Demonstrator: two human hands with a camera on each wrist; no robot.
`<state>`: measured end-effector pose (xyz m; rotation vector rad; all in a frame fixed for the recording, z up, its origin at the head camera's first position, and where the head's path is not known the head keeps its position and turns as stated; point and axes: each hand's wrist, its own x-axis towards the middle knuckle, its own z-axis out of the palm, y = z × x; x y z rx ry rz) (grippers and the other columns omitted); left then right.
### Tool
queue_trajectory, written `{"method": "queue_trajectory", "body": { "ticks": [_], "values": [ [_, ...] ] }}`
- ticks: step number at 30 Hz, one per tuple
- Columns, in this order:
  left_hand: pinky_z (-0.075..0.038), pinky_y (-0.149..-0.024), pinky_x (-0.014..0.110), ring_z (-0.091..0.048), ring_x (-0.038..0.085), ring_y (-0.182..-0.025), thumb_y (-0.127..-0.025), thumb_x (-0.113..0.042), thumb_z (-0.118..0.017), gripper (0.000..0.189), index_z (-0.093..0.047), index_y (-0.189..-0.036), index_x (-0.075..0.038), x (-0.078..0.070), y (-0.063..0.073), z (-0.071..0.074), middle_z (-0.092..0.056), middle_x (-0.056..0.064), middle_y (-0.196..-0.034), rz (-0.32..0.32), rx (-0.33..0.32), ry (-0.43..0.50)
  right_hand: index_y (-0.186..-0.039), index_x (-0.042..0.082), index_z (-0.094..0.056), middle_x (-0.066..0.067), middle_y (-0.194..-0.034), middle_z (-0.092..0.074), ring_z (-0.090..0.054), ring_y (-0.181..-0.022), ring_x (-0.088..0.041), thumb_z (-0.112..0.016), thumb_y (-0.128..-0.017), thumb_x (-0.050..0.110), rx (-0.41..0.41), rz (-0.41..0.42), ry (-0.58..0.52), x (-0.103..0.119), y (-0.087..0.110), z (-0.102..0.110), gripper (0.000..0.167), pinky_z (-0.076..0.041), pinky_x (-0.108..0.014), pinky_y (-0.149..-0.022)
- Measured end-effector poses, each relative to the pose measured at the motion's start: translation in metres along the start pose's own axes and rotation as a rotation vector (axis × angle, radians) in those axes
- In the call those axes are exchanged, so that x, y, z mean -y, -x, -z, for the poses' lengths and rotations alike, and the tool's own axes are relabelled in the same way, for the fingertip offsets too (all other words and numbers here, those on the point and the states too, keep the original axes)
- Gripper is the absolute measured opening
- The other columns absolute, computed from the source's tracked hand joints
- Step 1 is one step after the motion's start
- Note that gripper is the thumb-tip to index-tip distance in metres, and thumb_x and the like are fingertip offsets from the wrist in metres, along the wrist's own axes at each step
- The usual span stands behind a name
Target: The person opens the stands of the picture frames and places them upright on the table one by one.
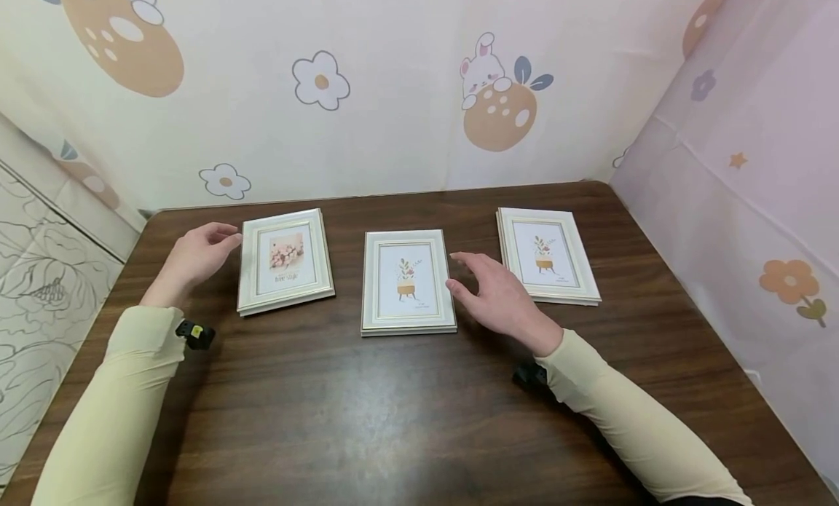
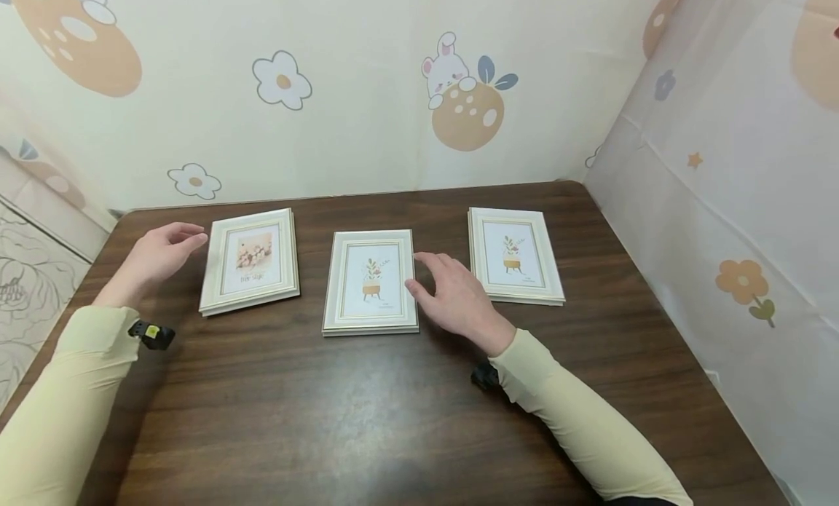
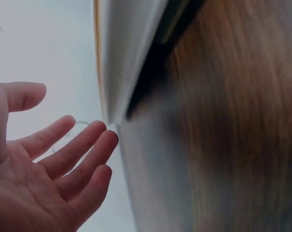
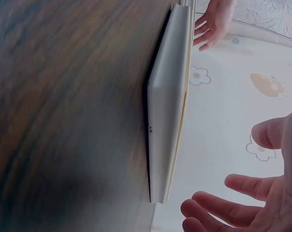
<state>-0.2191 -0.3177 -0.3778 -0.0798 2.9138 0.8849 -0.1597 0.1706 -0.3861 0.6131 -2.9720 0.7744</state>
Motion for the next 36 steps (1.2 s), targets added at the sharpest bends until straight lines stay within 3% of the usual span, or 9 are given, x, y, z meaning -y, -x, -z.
{"method": "queue_trajectory", "body": {
  "ticks": [7, 15, 25, 29, 36],
  "values": [
    [-0.04, -0.094, 0.056, -0.057, 0.043, -0.114, -0.103, -0.053, -0.039, 0.067, -0.046, -0.141, 0.001, 0.012, -0.016, 0.002, -0.057, 0.031, -0.127, 0.033, 0.022, 0.089, -0.141, 0.007, -0.052, -0.012, -0.129, -0.061, -0.058, -0.116, -0.028, -0.056, -0.1, 0.039, -0.001, 0.018, -0.044, 0.004, 0.003, -0.002, 0.052, -0.047, -0.048, -0.096],
    [-0.037, -0.103, 0.058, -0.057, 0.042, -0.117, -0.104, -0.047, -0.041, 0.066, -0.037, -0.147, 0.002, 0.022, -0.032, 0.001, -0.044, 0.032, -0.142, 0.06, 0.092, 0.181, -0.141, 0.009, -0.05, -0.009, -0.122, -0.063, -0.06, -0.108, -0.025, -0.058, -0.1, 0.039, 0.008, 0.005, -0.096, 0.006, 0.005, -0.004, 0.051, -0.05, -0.045, -0.088],
    [-0.053, -0.083, 0.036, -0.061, 0.028, -0.104, -0.105, -0.038, -0.048, 0.064, -0.032, -0.149, 0.005, 0.018, -0.05, 0.0, -0.042, 0.031, -0.141, 0.076, 0.19, 0.214, -0.14, 0.008, -0.052, -0.007, -0.118, -0.066, -0.063, -0.103, -0.02, -0.058, -0.1, 0.037, 0.035, 0.028, -0.118, 0.011, 0.009, -0.007, 0.05, -0.052, -0.043, -0.084],
    [-0.054, -0.089, 0.043, -0.056, 0.032, -0.109, -0.104, -0.035, -0.052, 0.07, -0.023, -0.152, 0.007, 0.014, -0.054, 0.0, -0.036, 0.032, -0.144, 0.1, 0.255, 0.211, -0.141, 0.009, -0.051, -0.006, -0.114, -0.067, -0.064, -0.099, -0.02, -0.058, -0.1, 0.04, 0.062, 0.042, -0.118, 0.014, 0.012, -0.01, 0.052, -0.051, -0.042, -0.082],
    [-0.046, -0.1, 0.053, -0.044, 0.043, -0.125, -0.102, -0.028, -0.057, 0.078, -0.012, -0.153, 0.011, 0.012, -0.06, -0.001, -0.028, 0.036, -0.149, 0.125, 0.331, 0.216, -0.14, 0.009, -0.052, -0.005, -0.108, -0.067, -0.063, -0.095, -0.019, -0.058, -0.1, 0.039, 0.056, 0.037, -0.105, 0.014, 0.014, -0.012, 0.05, -0.051, -0.041, -0.081]
  ]
}}
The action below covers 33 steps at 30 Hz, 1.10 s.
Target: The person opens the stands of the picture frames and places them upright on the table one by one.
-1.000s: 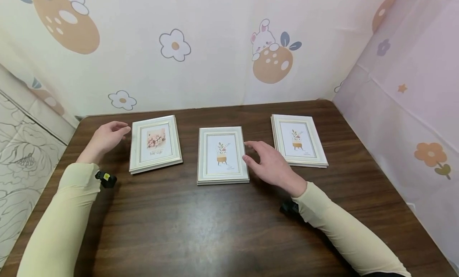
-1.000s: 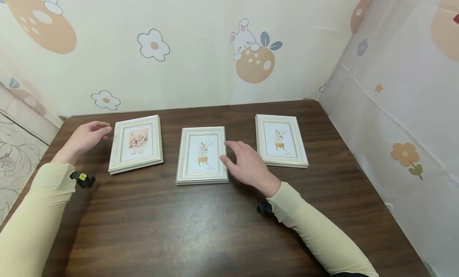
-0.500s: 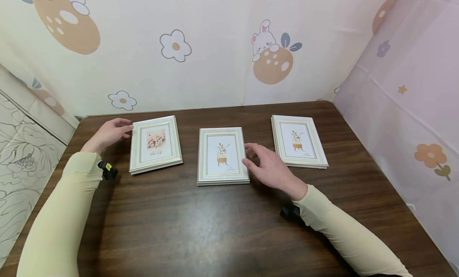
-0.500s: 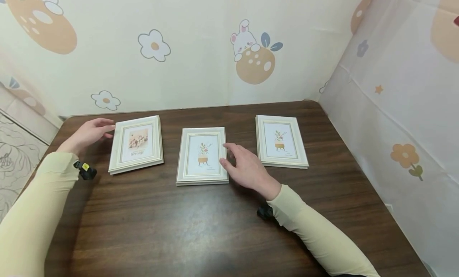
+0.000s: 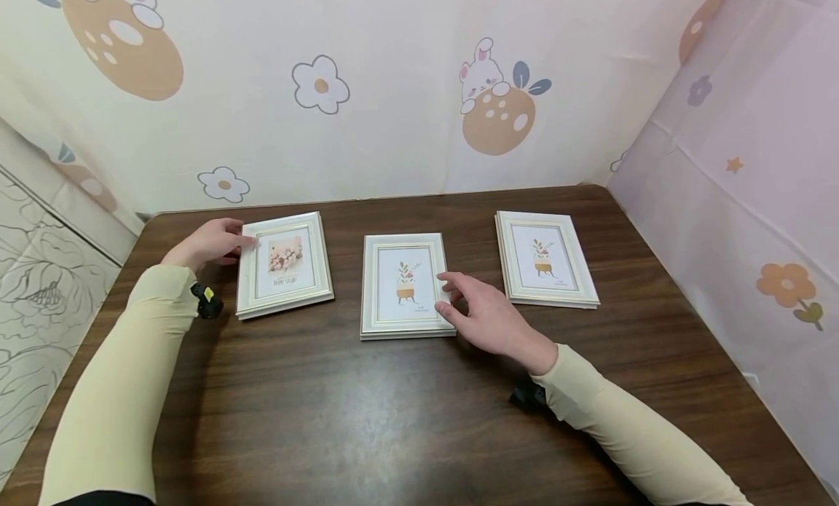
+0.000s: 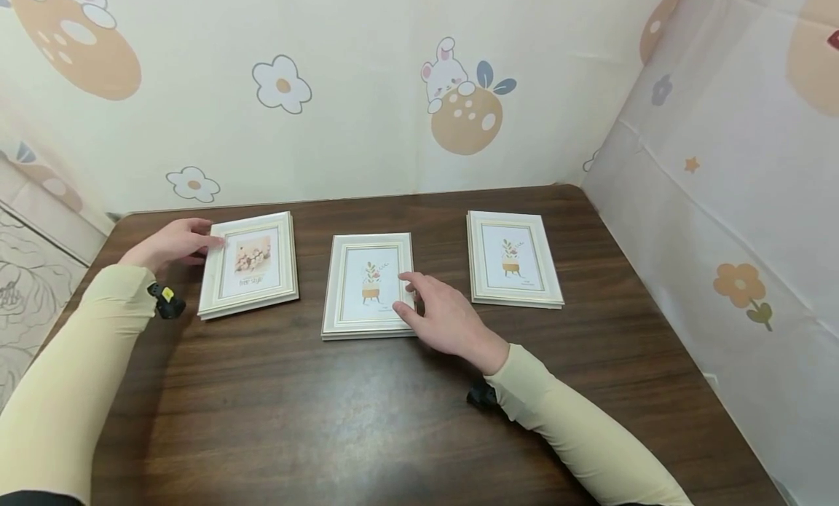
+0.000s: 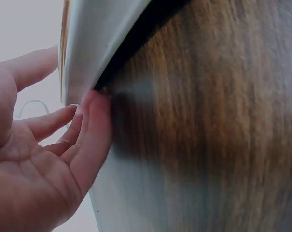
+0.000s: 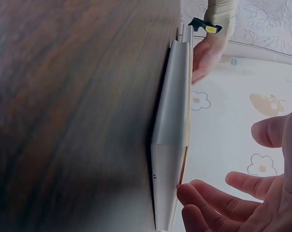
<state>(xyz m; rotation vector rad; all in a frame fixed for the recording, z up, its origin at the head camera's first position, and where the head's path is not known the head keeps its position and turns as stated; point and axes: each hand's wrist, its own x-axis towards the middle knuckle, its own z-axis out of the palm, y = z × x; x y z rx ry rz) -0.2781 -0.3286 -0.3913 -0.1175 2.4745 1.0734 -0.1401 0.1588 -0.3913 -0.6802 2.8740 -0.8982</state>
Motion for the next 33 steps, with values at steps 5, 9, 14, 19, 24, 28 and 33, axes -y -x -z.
{"method": "queue_trajectory", "body": {
  "ticks": [5, 9, 14, 19, 24, 28, 33],
  "values": [
    [-0.049, -0.098, 0.05, -0.044, 0.04, -0.125, -0.1, -0.023, -0.062, 0.078, -0.015, -0.152, 0.012, 0.003, -0.002, 0.0, -0.029, 0.034, -0.147, 0.01, -0.002, 0.055, -0.14, 0.009, -0.052, -0.006, -0.111, -0.067, -0.063, -0.097, -0.019, -0.058, -0.1, 0.039, -0.004, 0.006, 0.001, 0.0, 0.0, 0.0, 0.05, -0.051, -0.041, -0.081],
    [-0.055, -0.089, 0.038, -0.051, 0.029, -0.113, -0.097, -0.02, -0.066, 0.076, -0.02, -0.15, 0.01, 0.005, -0.002, -0.001, -0.032, 0.031, -0.144, -0.005, -0.031, 0.127, -0.14, 0.009, -0.052, -0.007, -0.116, -0.067, -0.063, -0.099, -0.019, -0.058, -0.1, 0.038, -0.019, 0.013, 0.001, -0.001, -0.001, 0.001, 0.05, -0.052, -0.041, -0.081],
    [-0.056, -0.083, 0.03, -0.057, 0.013, -0.096, -0.096, -0.018, -0.069, 0.075, -0.022, -0.148, 0.011, 0.005, -0.002, 0.001, -0.035, 0.028, -0.141, -0.024, -0.058, 0.192, -0.141, 0.009, -0.051, -0.008, -0.121, -0.066, -0.063, -0.102, -0.019, -0.058, -0.1, 0.038, -0.018, 0.009, -0.004, -0.001, -0.002, 0.005, 0.051, -0.052, -0.041, -0.081],
    [-0.056, -0.082, 0.027, -0.058, 0.005, -0.09, -0.096, -0.023, -0.07, 0.077, -0.023, -0.148, 0.008, 0.008, -0.001, 0.0, -0.038, 0.026, -0.141, -0.04, -0.078, 0.218, -0.141, 0.009, -0.051, -0.008, -0.123, -0.065, -0.063, -0.103, -0.02, -0.057, -0.1, 0.038, -0.011, -0.001, -0.006, -0.001, -0.004, 0.009, 0.05, -0.052, -0.042, -0.084],
    [-0.055, -0.081, 0.026, -0.057, 0.006, -0.097, -0.096, -0.026, -0.069, 0.078, -0.023, -0.156, -0.003, 0.012, -0.001, -0.002, -0.034, 0.02, -0.145, -0.062, -0.088, 0.266, -0.14, 0.009, -0.052, -0.007, -0.121, -0.065, -0.063, -0.103, -0.02, -0.059, -0.1, 0.036, -0.027, -0.002, -0.037, -0.003, -0.003, 0.015, 0.049, -0.052, -0.042, -0.083],
    [-0.055, -0.082, 0.025, -0.056, 0.007, -0.1, -0.097, -0.023, -0.068, 0.078, -0.023, -0.158, -0.009, 0.011, 0.003, -0.003, -0.034, 0.016, -0.145, -0.092, -0.105, 0.316, -0.14, 0.008, -0.052, -0.009, -0.122, -0.065, -0.064, -0.104, -0.022, -0.058, -0.101, 0.036, -0.049, 0.003, -0.048, -0.008, -0.002, 0.019, 0.048, -0.052, -0.044, -0.083],
    [-0.054, -0.081, 0.024, -0.056, 0.006, -0.1, -0.096, -0.021, -0.07, 0.073, -0.029, -0.156, -0.009, 0.007, 0.012, -0.003, -0.039, 0.01, -0.141, -0.136, -0.148, 0.338, -0.14, 0.008, -0.052, -0.012, -0.124, -0.064, -0.064, -0.105, -0.024, -0.058, -0.101, 0.035, -0.069, 0.003, -0.064, -0.014, -0.001, 0.025, 0.048, -0.051, -0.046, -0.084]
  ]
}}
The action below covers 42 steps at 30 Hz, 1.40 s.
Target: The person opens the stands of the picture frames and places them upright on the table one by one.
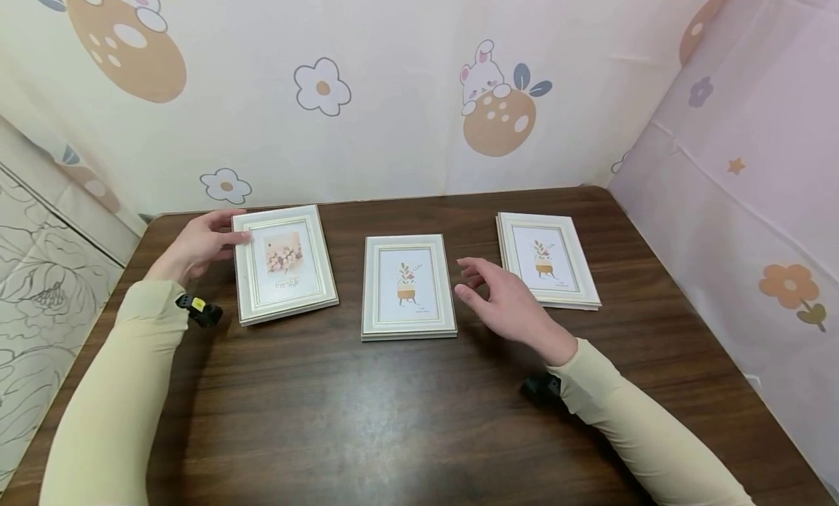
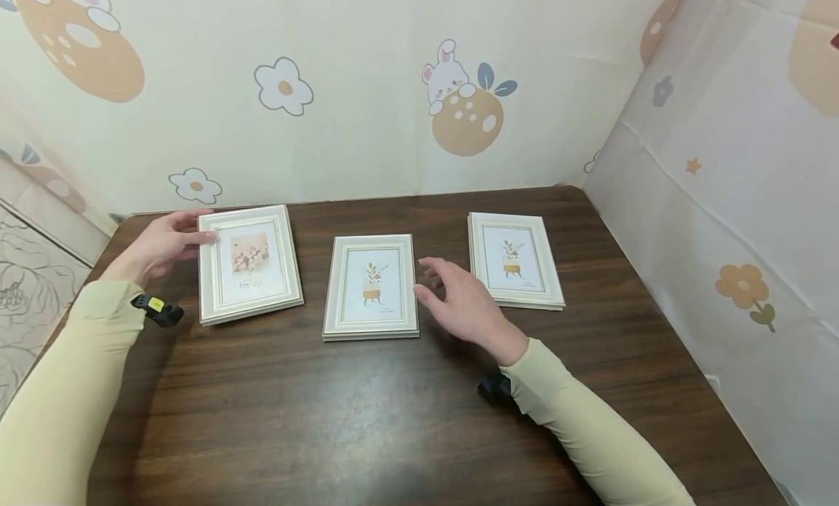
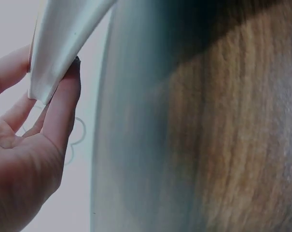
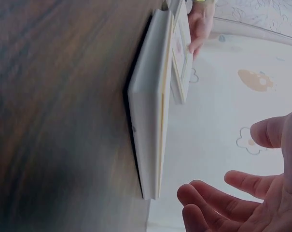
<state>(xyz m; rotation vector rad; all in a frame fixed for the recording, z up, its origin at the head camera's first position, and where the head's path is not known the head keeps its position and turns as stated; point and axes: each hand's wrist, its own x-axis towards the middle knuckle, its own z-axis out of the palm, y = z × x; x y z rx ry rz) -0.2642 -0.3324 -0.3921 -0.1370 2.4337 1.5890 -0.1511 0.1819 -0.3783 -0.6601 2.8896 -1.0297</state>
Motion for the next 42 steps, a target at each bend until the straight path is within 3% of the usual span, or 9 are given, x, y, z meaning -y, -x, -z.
{"method": "queue_trajectory", "body": {
  "ticks": [9, 15, 20, 23, 25, 27, 31, 36, 42],
  "values": [
    [-0.056, -0.077, 0.025, -0.063, 0.004, -0.093, -0.093, -0.013, -0.072, 0.07, -0.035, -0.151, -0.007, -0.022, 0.023, -0.002, -0.045, 0.003, -0.137, -0.107, -0.05, 0.086, -0.14, 0.009, -0.051, -0.015, -0.126, -0.062, -0.062, -0.107, -0.025, -0.058, -0.101, 0.034, -0.011, -0.037, -0.039, -0.009, -0.006, 0.01, 0.047, -0.052, -0.046, -0.088],
    [-0.057, -0.068, 0.026, -0.066, 0.005, -0.089, -0.09, -0.002, -0.073, 0.052, -0.05, -0.136, -0.01, -0.04, 0.04, -0.008, -0.053, -0.004, -0.123, -0.205, -0.094, 0.129, -0.14, 0.011, -0.051, -0.013, -0.128, -0.061, -0.063, -0.109, -0.027, -0.058, -0.101, 0.035, 0.019, -0.102, -0.139, -0.012, -0.009, 0.015, 0.046, -0.05, -0.047, -0.093],
    [-0.057, -0.065, 0.025, -0.065, 0.006, -0.092, -0.089, -0.001, -0.073, 0.044, -0.056, -0.128, -0.011, -0.05, 0.054, -0.014, -0.049, 0.002, -0.137, -0.256, -0.132, 0.143, -0.138, 0.014, -0.053, -0.008, -0.129, -0.062, -0.059, -0.115, -0.026, -0.056, -0.102, 0.038, 0.067, -0.162, -0.221, -0.014, -0.009, 0.017, 0.043, -0.046, -0.047, -0.096],
    [-0.056, -0.067, 0.022, -0.063, 0.005, -0.096, -0.09, -0.003, -0.073, 0.04, -0.058, -0.126, -0.015, -0.054, 0.062, -0.017, -0.042, 0.002, -0.151, -0.278, -0.157, 0.107, -0.138, 0.012, -0.053, -0.01, -0.13, -0.062, -0.057, -0.118, -0.026, -0.056, -0.102, 0.036, 0.088, -0.159, -0.27, -0.016, -0.008, 0.018, 0.043, -0.045, -0.047, -0.097],
    [-0.056, -0.069, 0.021, -0.063, 0.006, -0.097, -0.09, -0.002, -0.073, 0.039, -0.059, -0.124, -0.015, -0.056, 0.065, -0.019, -0.039, 0.001, -0.153, -0.304, -0.163, 0.132, -0.138, 0.011, -0.053, -0.012, -0.131, -0.062, -0.057, -0.119, -0.025, -0.056, -0.103, 0.033, 0.099, -0.152, -0.292, -0.017, -0.007, 0.018, 0.042, -0.045, -0.047, -0.097],
    [-0.057, -0.07, 0.022, -0.064, 0.008, -0.097, -0.089, 0.001, -0.073, 0.038, -0.06, -0.121, -0.013, -0.057, 0.068, -0.022, -0.046, 0.002, -0.147, -0.342, -0.17, 0.178, -0.138, 0.009, -0.053, -0.014, -0.131, -0.062, -0.057, -0.118, -0.026, -0.057, -0.103, 0.028, 0.108, -0.143, -0.312, -0.017, -0.006, 0.017, 0.04, -0.046, -0.047, -0.097],
    [-0.057, -0.07, 0.021, -0.067, 0.01, -0.093, -0.085, 0.01, -0.072, 0.035, -0.063, -0.114, -0.007, -0.055, 0.072, -0.026, -0.065, 0.001, -0.119, -0.433, -0.177, 0.312, -0.136, 0.007, -0.054, -0.013, -0.131, -0.061, -0.058, -0.119, -0.025, -0.06, -0.101, 0.023, 0.125, -0.129, -0.317, -0.014, -0.003, 0.014, 0.039, -0.045, -0.047, -0.098],
    [-0.056, -0.067, 0.02, -0.068, 0.011, -0.085, -0.083, 0.019, -0.069, 0.034, -0.063, -0.108, -0.003, -0.052, 0.078, -0.027, -0.07, 0.002, -0.102, -0.534, -0.17, 0.381, -0.135, 0.005, -0.055, -0.012, -0.129, -0.062, -0.058, -0.117, -0.024, -0.063, -0.099, 0.022, 0.142, -0.107, -0.3, -0.008, 0.002, 0.01, 0.04, -0.045, -0.048, -0.1],
    [-0.055, -0.068, 0.018, -0.067, 0.01, -0.086, -0.084, 0.017, -0.069, 0.038, -0.066, -0.118, 0.002, -0.051, 0.081, -0.026, -0.072, 0.001, -0.101, -0.58, -0.162, 0.3, -0.135, 0.005, -0.056, -0.012, -0.128, -0.062, -0.059, -0.116, -0.026, -0.067, -0.096, 0.019, 0.17, -0.069, -0.319, 0.002, 0.007, 0.008, 0.042, -0.046, -0.051, -0.099]
  ]
}}
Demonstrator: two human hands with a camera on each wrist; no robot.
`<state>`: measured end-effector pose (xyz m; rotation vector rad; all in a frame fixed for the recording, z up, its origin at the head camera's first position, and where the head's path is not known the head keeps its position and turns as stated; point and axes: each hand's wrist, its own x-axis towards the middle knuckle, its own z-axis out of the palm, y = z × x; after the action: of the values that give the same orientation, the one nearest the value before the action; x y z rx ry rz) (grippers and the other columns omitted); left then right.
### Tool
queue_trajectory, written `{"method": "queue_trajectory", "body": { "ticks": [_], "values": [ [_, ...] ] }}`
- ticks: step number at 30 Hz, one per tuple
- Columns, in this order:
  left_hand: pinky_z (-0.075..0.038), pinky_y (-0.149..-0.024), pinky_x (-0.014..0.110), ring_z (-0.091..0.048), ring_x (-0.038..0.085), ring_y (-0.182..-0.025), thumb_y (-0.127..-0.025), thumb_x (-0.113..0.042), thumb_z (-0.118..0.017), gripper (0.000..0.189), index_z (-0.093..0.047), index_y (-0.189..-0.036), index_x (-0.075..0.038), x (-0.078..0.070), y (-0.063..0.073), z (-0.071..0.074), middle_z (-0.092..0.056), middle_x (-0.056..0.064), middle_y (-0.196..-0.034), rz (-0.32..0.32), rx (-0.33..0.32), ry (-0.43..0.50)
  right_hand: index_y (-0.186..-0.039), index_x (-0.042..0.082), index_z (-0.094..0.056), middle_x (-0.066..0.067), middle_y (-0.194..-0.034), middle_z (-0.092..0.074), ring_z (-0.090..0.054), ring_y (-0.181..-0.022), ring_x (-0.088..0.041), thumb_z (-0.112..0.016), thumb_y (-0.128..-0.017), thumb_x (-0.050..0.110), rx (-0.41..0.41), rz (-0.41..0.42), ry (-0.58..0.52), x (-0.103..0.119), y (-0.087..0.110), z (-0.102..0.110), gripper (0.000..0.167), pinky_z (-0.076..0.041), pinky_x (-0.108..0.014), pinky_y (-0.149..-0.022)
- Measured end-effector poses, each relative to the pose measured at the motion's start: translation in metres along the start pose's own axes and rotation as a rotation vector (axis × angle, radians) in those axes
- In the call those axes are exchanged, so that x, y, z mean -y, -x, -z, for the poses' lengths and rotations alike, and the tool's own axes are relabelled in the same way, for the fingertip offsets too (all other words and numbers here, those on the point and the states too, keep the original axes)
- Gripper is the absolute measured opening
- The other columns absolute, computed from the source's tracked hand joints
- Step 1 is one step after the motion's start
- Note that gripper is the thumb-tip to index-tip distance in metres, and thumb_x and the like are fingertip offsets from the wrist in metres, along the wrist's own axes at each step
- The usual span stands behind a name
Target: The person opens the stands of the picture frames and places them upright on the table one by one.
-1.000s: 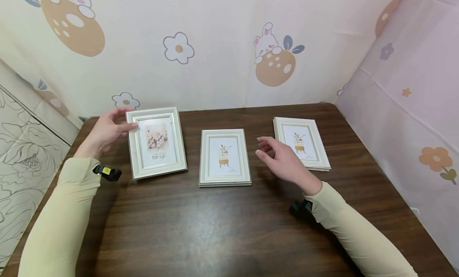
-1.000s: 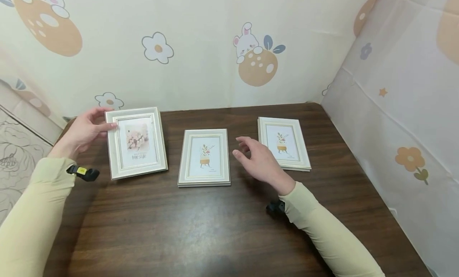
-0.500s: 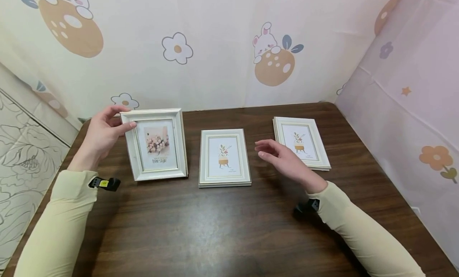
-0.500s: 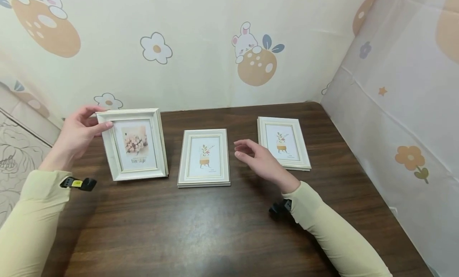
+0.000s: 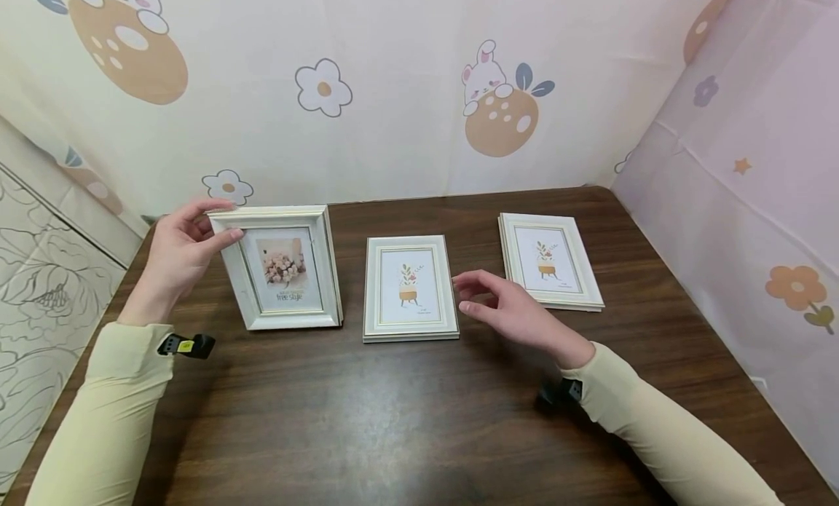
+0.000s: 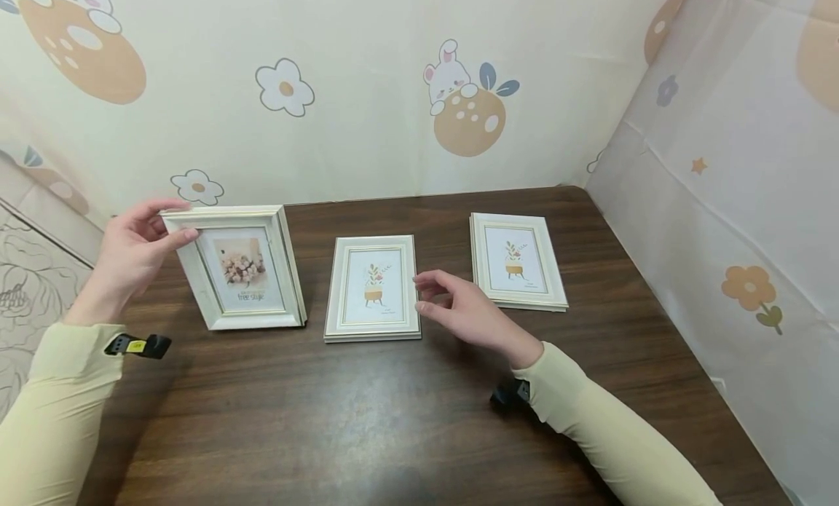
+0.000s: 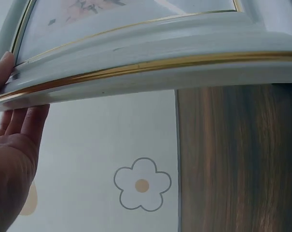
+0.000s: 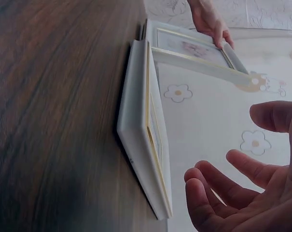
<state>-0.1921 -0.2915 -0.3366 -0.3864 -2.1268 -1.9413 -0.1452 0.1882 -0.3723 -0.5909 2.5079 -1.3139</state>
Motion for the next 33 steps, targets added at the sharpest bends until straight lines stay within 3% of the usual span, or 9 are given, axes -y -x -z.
{"method": "queue_trajectory", "body": {
  "ticks": [3, 8, 14, 23, 29, 33],
  "values": [
    [-0.051, -0.061, 0.014, -0.064, 0.008, -0.077, -0.083, 0.016, -0.07, 0.036, -0.067, -0.117, 0.004, -0.0004, 0.001, 0.0004, -0.071, 0.002, -0.094, -0.034, 0.012, -0.032, -0.135, 0.006, -0.055, -0.011, -0.13, -0.061, -0.058, -0.118, -0.027, -0.07, -0.094, 0.016, 0.018, 0.036, 0.013, 0.001, 0.0015, -0.002, 0.045, -0.047, -0.05, -0.098],
    [-0.048, -0.055, 0.015, -0.061, 0.008, -0.069, -0.081, 0.019, -0.07, 0.035, -0.068, -0.114, 0.008, -0.0001, 0.002, 0.0003, -0.069, 0.005, -0.087, -0.066, 0.029, 0.006, -0.136, 0.007, -0.055, -0.007, -0.134, -0.059, -0.055, -0.123, -0.027, -0.075, -0.091, 0.019, 0.021, 0.121, 0.081, 0.0002, 0.0038, -0.0046, 0.05, -0.048, -0.047, -0.098],
    [-0.05, -0.06, 0.015, -0.062, 0.008, -0.074, -0.081, 0.018, -0.071, 0.035, -0.069, -0.114, 0.007, -0.0019, 0.0046, -0.0004, -0.07, 0.005, -0.095, -0.047, 0.007, 0.034, -0.138, 0.012, -0.055, 0.0, -0.137, -0.056, -0.053, -0.126, -0.023, -0.077, -0.089, 0.028, 0.007, 0.212, 0.195, 0.0008, 0.0074, -0.0062, 0.056, -0.046, -0.046, -0.099],
    [-0.055, -0.073, 0.018, -0.066, 0.014, -0.09, -0.08, 0.024, -0.067, 0.033, -0.065, -0.112, 0.015, -0.0033, 0.0044, -0.0036, -0.065, 0.014, -0.115, -0.077, -0.053, 0.175, -0.139, 0.011, -0.055, -0.008, -0.146, -0.047, -0.036, -0.139, -0.028, -0.074, -0.089, 0.03, -0.019, 0.368, 0.484, -0.0012, 0.0073, -0.0095, 0.057, -0.036, -0.049, -0.109],
    [-0.049, -0.06, 0.013, -0.064, 0.011, -0.078, -0.08, 0.023, -0.068, 0.031, -0.067, -0.108, 0.012, -0.0043, 0.0026, 0.0002, -0.071, 0.008, -0.107, -0.124, -0.02, 0.11, -0.14, 0.013, -0.055, -0.012, -0.147, -0.046, -0.031, -0.143, -0.031, -0.073, -0.089, 0.034, -0.036, 0.407, 0.599, -0.0024, 0.0061, -0.0094, 0.058, -0.037, -0.05, -0.109],
    [-0.048, -0.058, 0.014, -0.064, 0.011, -0.082, -0.078, 0.026, -0.067, 0.03, -0.067, -0.105, 0.012, -0.0045, 0.0009, 0.0051, -0.073, 0.007, -0.107, -0.158, 0.042, 0.1, -0.139, 0.012, -0.056, -0.013, -0.146, -0.047, -0.031, -0.142, -0.032, -0.072, -0.089, 0.034, -0.045, 0.423, 0.632, -0.0039, 0.0049, -0.0088, 0.057, -0.037, -0.05, -0.109]
  ]
}}
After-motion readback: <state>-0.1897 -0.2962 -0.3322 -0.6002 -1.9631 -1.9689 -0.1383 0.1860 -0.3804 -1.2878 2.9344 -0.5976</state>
